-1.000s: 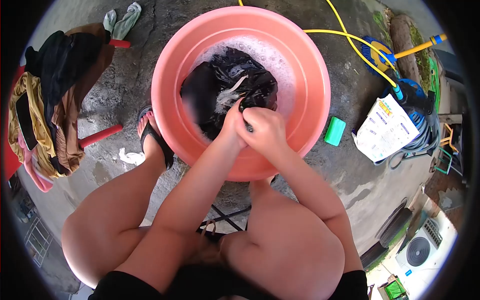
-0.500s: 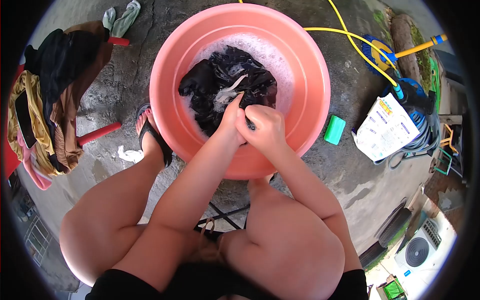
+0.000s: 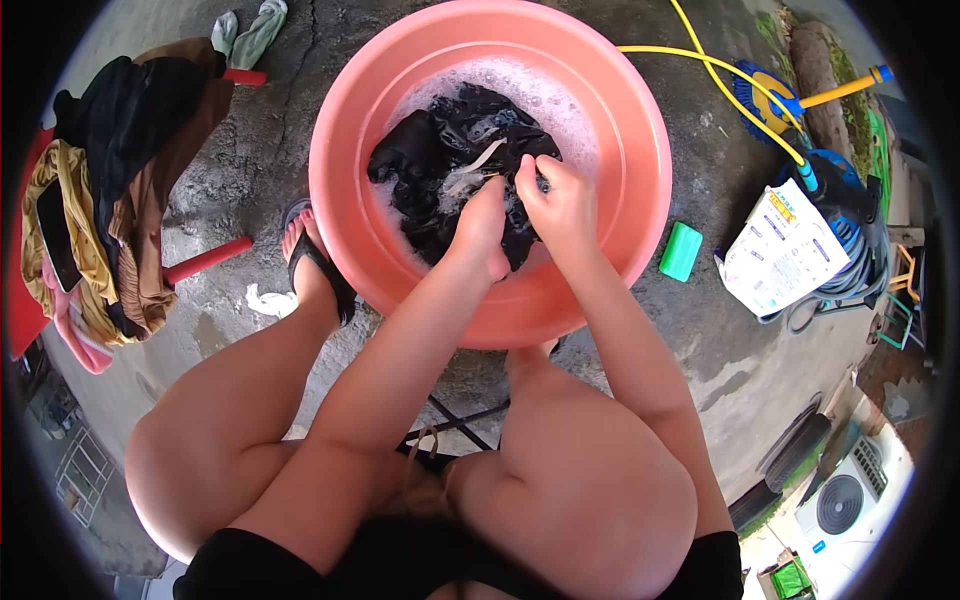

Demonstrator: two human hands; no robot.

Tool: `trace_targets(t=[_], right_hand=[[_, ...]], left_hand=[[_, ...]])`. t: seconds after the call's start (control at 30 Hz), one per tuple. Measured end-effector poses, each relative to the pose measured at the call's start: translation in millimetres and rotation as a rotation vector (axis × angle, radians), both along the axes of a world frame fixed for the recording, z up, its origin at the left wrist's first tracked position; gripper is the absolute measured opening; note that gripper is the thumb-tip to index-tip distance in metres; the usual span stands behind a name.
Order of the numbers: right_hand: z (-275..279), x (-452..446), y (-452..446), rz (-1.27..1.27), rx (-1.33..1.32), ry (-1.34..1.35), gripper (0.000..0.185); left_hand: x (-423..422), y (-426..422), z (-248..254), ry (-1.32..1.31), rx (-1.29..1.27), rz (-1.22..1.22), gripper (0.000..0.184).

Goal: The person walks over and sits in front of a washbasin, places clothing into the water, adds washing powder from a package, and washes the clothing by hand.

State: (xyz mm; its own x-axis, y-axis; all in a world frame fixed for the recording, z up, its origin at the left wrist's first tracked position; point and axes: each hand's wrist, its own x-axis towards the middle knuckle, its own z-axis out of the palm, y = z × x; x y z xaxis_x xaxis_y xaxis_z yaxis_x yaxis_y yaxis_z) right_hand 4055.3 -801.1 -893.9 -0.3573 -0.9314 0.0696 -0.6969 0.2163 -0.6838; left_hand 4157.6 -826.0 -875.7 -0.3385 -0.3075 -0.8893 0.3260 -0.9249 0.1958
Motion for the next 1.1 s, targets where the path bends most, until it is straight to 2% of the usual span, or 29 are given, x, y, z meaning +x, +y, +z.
trace_targets(t=[0.07, 0.13, 0.17, 0.23, 0.27, 0.3, 0.33, 0.4, 0.43, 0.5, 0.53, 0.57, 0.63, 0.67, 0.7, 0.73, 0.8, 0.83, 0.9, 0.97, 1.03, 1.07, 1.1], right_hand=[[0.8, 1.0, 2.4, 0.042, -0.076, 0.024, 0.035], [20.4, 21.7, 13.8, 0.109, -0.168, -0.012, 0.034], [29.7, 33.3, 20.8, 0.245, -0.240, 0.000, 0.033], [32.2, 41.9, 24.1, 0.270, -0.250, -0.026, 0.032], [23.4, 34.0, 21.4, 0.267, -0.216, -0.015, 0.032], [13.3, 25.7, 15.2, 0.174, -0.182, -0.003, 0.032], [4.2, 15.7, 8.0, 0.077, -0.145, 0.009, 0.032], [2.2, -2.0, 1.7, -0.002, 0.019, 0.055, 0.032], [5.7, 1.0, 3.8, 0.025, -0.054, 0.039, 0.032], [20.8, 18.8, 14.2, 0.137, -0.174, 0.024, 0.031], [28.9, 30.3, 20.6, 0.260, -0.244, 0.028, 0.030], [30.3, 38.1, 22.7, 0.285, -0.260, 0.025, 0.030], [25.1, 36.1, 21.2, 0.262, -0.194, 0.003, 0.031], [17.0, 25.4, 15.4, 0.214, -0.111, -0.019, 0.031], [3.9, 14.8, 8.3, 0.115, -0.104, 0.019, 0.031], [-0.3, 2.4, 2.6, 0.059, -0.031, -0.008, 0.032], [-2.9, -2.9, 4.2, 0.019, -0.046, 0.089, 0.031], [5.0, 3.0, 6.2, 0.067, -0.098, 0.077, 0.031], [26.8, 25.4, 18.8, 0.236, -0.234, -0.022, 0.033], [32.5, 38.3, 23.7, 0.303, -0.260, -0.010, 0.033], [20.9, 31.2, 19.8, 0.219, -0.175, 0.003, 0.033], [11.8, 20.6, 13.8, 0.135, -0.108, 0.015, 0.033], [-5.6, 6.8, 9.0, 0.070, -0.077, -0.040, 0.033]], left_hand=[[-3.1, -4.7, 24.8, -0.153, -0.004, -0.100, 0.038], [3.9, 4.2, -10.8, 0.082, -0.046, 0.061, 0.034], [12.4, 7.2, -29.4, 0.196, -0.114, 0.097, 0.026], [21.3, 2.8, -40.4, 0.295, -0.295, 0.069, 0.026], [18.0, 10.1, -44.5, 0.415, -0.101, 0.185, 0.026], [8.2, 6.8, -19.3, 0.177, 0.020, 0.175, 0.027], [1.5, -3.2, 9.4, -0.066, 0.055, 0.022, 0.029], [2.2, -2.0, -5.2, 0.084, 0.011, 0.037, 0.037], [0.7, -0.7, -1.8, 0.003, 0.018, 0.022, 0.035], [6.1, 1.2, -4.9, 0.150, 0.027, 0.076, 0.028], [11.5, 1.4, -12.4, 0.224, 0.031, 0.103, 0.025], [26.9, 14.6, -93.6, 0.313, -0.304, 0.092, 0.025], [23.6, 13.9, -74.6, 0.309, -0.210, 0.088, 0.024], [10.4, 8.1, -28.7, 0.203, 0.000, 0.145, 0.025], [5.2, -0.4, -7.4, 0.046, 0.087, 0.043, 0.027], [3.6, 0.4, -13.2, 0.082, 0.032, 0.078, 0.028], [2.3, 1.4, -15.2, 0.074, -0.001, 0.013, 0.034], [3.5, 1.9, -18.1, 0.170, -0.029, 0.054, 0.033], [10.1, 7.9, -40.6, 0.365, -0.084, 0.137, 0.030], [26.7, 12.6, -96.8, 0.502, -0.277, 0.054, 0.026], [17.7, 8.4, -61.0, 0.382, -0.121, 0.074, 0.030], [5.7, 3.8, -17.2, 0.009, 0.005, 0.024, 0.033], [3.5, 2.8, -17.4, 0.051, 0.023, 0.037, 0.038]])
